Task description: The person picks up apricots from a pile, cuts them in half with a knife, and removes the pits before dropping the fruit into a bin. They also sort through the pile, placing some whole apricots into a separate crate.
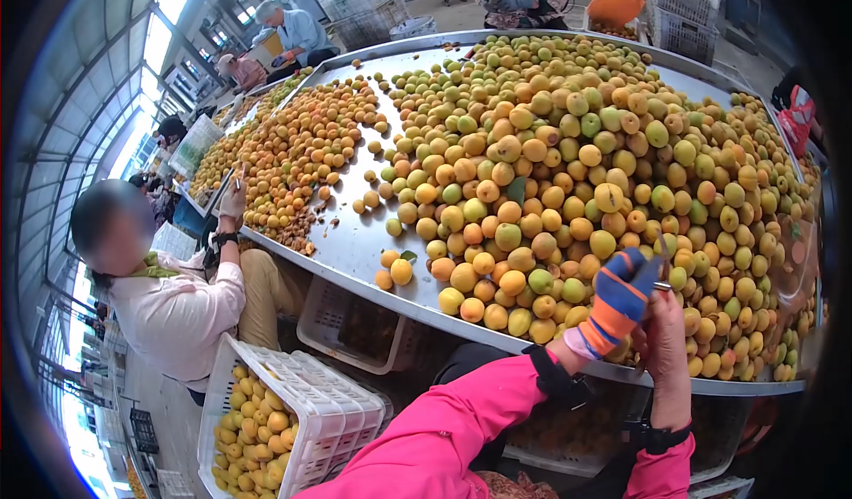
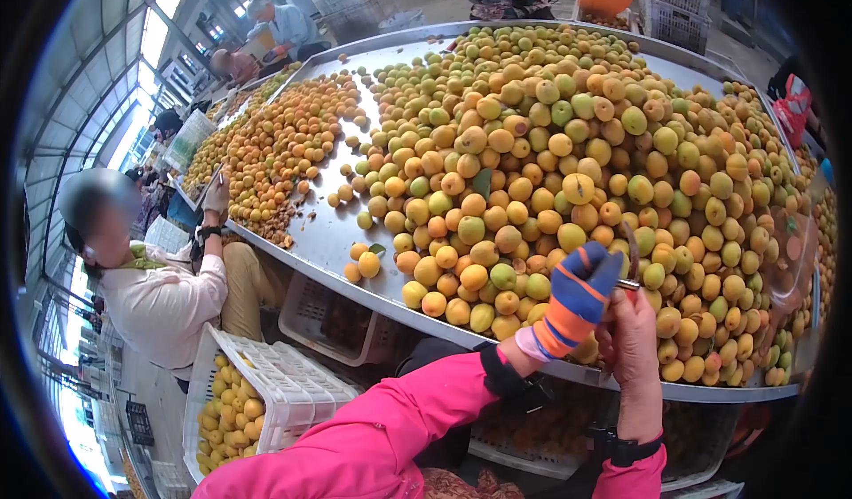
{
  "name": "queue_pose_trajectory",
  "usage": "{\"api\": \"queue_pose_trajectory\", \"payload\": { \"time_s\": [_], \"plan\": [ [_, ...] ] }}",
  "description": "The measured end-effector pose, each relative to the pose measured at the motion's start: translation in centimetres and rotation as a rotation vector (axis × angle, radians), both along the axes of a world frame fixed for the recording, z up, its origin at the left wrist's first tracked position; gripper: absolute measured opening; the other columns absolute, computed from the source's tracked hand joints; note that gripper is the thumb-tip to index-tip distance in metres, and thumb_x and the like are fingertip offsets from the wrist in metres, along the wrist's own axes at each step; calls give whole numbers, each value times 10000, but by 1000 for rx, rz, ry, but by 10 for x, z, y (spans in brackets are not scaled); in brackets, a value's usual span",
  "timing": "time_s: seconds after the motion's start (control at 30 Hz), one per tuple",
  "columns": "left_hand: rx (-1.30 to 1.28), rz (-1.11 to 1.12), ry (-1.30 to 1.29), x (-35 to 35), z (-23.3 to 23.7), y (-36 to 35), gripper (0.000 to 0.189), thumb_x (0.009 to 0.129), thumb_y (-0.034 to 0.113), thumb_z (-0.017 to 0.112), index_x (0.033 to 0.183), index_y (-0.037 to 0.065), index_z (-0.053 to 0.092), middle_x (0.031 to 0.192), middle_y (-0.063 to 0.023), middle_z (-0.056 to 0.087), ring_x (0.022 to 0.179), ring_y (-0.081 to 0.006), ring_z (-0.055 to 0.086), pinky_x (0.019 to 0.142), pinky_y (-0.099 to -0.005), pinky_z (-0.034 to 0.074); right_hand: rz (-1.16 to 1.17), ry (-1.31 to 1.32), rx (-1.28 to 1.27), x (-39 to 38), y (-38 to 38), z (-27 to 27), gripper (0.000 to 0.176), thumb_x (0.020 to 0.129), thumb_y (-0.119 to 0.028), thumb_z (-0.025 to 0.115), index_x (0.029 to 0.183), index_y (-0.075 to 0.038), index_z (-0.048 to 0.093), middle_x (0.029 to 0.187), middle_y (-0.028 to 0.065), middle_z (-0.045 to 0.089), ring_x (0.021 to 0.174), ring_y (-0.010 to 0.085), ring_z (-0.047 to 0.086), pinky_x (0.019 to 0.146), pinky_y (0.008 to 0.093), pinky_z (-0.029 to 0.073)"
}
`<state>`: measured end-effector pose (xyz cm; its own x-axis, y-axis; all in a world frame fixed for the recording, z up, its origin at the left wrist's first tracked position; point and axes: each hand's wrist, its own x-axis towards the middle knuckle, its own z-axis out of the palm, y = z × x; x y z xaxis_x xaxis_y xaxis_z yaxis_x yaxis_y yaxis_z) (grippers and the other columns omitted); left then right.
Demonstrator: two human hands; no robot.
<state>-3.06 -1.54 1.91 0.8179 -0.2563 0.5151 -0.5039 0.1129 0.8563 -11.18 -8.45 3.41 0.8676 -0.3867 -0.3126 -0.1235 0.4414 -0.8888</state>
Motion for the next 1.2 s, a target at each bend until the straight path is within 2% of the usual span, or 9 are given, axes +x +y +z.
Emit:
{"api": "queue_pose_trajectory", "payload": {
  "time_s": [0.03, 0.1, 0.3, 0.43, 0.57, 0.63, 0.83, 1.0, 1.2],
  "plan": [
    [2, -11, -1, 5, -12, -2, 226, 828, 147, 586, 644, 43, 504, 622, -44, 481, 556, -157, 462, 519, -296, 360, -11, -1, 2, -1, 0, -1, 271, 854, -292, 584, 988, -91, 462, 625, -7, 482, 403, 51, 415, 306, 172, 275],
    [-485, -230, 886, 19, -13, 0, 289, 878, 253, 532, 657, 68, 520, 614, -30, 522, 512, -144, 461, 528, -277, 371, -49, -35, -29, 0, 0, -4, 254, 850, -232, 583, 1002, -79, 449, 685, 24, 502, 440, 57, 436, 327, 166, 294],
    [-666, -683, 1550, 17, -14, 9, 553, 810, 659, 426, 710, 132, 558, 628, -20, 559, 543, -211, 544, 469, -310, 431, -340, -158, 2, 1, -18, 11, 263, 826, -178, 620, 1032, -61, 506, 804, 45, 597, 462, 44, 440, 357, 158, 313],
    [-275, -853, 1475, -7, -5, -1, 499, 849, 591, 435, 1011, 139, 572, 789, -3, 613, 717, -183, 594, 546, -283, 447, -455, -69, -208, -2, -18, 2, 261, 826, -168, 639, 1046, -64, 544, 845, -19, 575, 635, 36, 525, 446, 166, 402],
    [-67, -826, 715, -10, -17, 9, 307, 915, 275, 479, 1183, 127, 506, 1076, -33, 569, 978, -130, 554, 740, -303, 490, -388, -220, -156, 0, -10, 0, 183, 861, -181, 618, 984, -46, 616, 836, -9, 618, 664, 17, 535, 513, 141, 406],
    [-266, -772, 1200, -5, -7, 13, 276, 891, 145, 492, 1166, 118, 502, 1087, -27, 532, 1023, -176, 540, 777, -335, 497, -343, -337, -333, 5, -18, -13, 216, 871, -221, 606, 986, -39, 607, 821, -13, 618, 629, 12, 532, 487, 136, 380],
    [-230, -744, 1189, -2, 10, 12, 258, 813, 253, 614, 1025, 114, 567, 908, -23, 584, 785, -145, 576, 655, -295, 494, -663, -314, -78, -6, -43, 11, 267, 894, -313, 556, 799, -66, 515, 532, -22, 450, 412, 58, 393, 378, 194, 309],
    [-247, -953, 950, -10, -28, 9, 245, 848, 25, 529, 1088, 66, 516, 994, -61, 528, 872, -162, 537, 702, -312, 512, -503, -339, -126, -21, -53, 25, 238, 898, -313, 546, 857, -80, 578, 498, -61, 311, 369, 38, 266, 341, 211, 183],
    [-319, -887, 1029, -13, -10, 7, 364, 818, 12, 587, 1163, 44, 477, 1001, -57, 540, 835, -157, 545, 712, -279, 495, -153, -145, -468, -11, -35, -2, 264, 834, -254, 644, 924, -12, 585, 766, -17, 572, 693, 41, 500, 605, 202, 424]
  ]
}}
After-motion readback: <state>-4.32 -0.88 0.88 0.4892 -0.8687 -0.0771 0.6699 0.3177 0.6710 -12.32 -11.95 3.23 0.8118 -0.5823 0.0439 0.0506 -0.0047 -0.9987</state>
